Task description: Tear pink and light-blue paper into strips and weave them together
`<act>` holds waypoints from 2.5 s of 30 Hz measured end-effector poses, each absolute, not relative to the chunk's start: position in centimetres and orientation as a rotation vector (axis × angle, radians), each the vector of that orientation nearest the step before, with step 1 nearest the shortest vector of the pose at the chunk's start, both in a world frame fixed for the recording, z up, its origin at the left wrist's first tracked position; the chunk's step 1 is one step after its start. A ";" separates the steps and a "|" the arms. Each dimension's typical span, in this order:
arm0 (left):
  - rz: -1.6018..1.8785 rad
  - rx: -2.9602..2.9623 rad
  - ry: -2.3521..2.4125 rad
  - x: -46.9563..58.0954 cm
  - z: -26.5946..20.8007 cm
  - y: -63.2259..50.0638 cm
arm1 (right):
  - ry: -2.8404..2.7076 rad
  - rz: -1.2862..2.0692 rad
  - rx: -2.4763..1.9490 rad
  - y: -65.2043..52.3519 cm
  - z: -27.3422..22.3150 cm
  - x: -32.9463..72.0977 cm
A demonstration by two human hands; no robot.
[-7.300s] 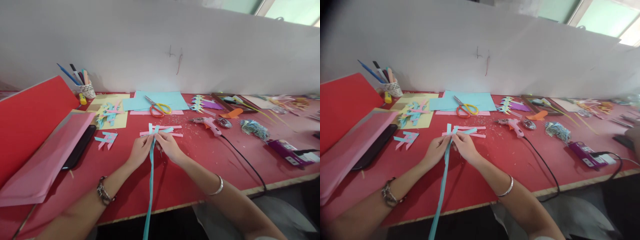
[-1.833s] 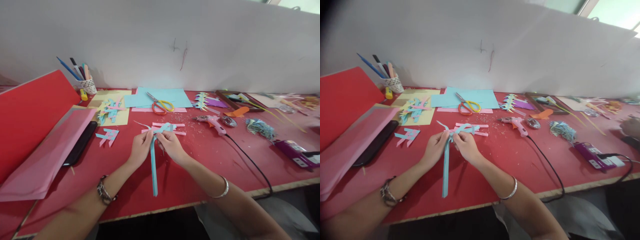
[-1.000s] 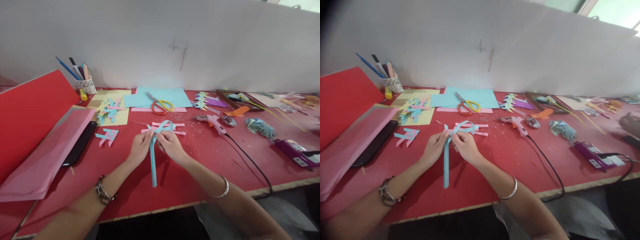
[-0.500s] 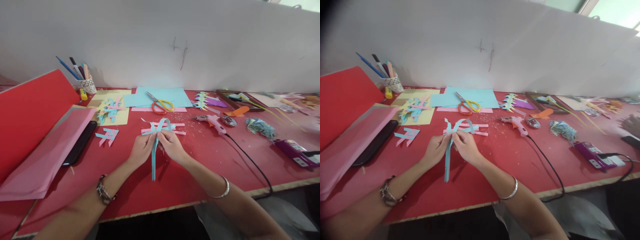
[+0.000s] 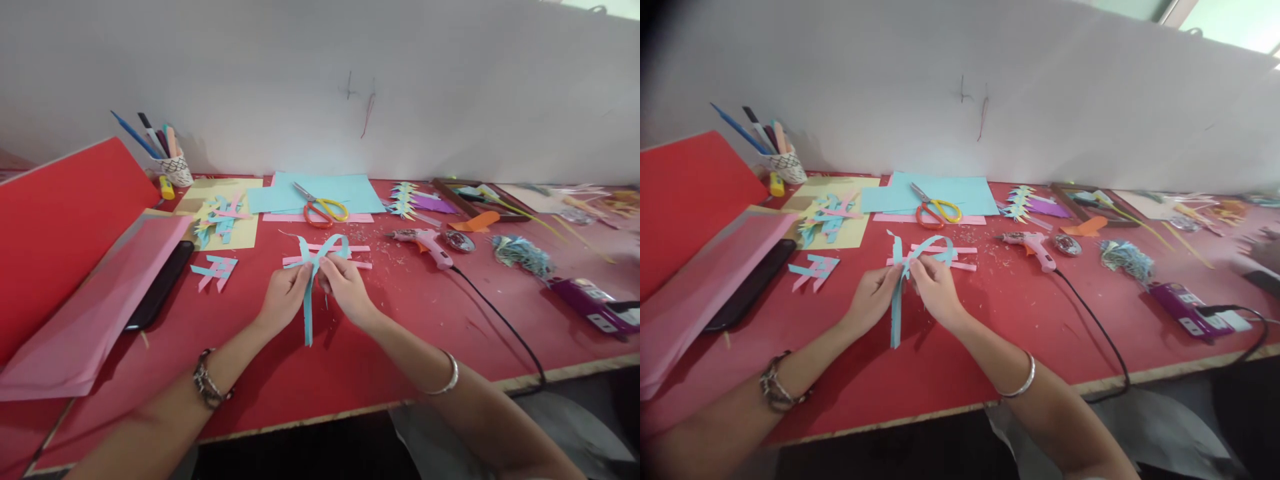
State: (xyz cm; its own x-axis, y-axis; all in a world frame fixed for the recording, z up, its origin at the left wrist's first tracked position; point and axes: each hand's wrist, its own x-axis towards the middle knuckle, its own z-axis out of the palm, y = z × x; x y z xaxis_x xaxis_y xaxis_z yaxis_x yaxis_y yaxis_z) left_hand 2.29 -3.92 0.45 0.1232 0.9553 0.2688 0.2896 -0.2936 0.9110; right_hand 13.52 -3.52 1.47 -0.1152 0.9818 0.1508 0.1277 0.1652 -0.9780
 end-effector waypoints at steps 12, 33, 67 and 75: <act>1.320 1.656 1.295 2.5 0.8 -4.2 | -1.581 1.080 -1.138 -3.7 1.3 13.5; 1.332 1.734 1.259 2.5 0.6 -4.2 | -1.635 1.053 -1.105 -3.5 0.9 13.5; 1.283 1.773 1.231 2.5 0.3 -4.3 | -1.556 1.066 -1.108 -3.6 1.0 13.4; 1.364 1.687 1.304 2.6 0.4 -4.3 | -1.581 1.070 -1.136 -3.7 1.0 13.3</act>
State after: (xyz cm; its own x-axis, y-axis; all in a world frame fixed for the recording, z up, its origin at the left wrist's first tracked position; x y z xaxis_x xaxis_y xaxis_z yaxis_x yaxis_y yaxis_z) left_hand 2.59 -4.34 0.42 -0.0115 0.9337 0.3578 0.3158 -0.3361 0.8873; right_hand 13.35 -3.75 1.02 -0.1855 0.9677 0.1707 0.2015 0.2075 -0.9573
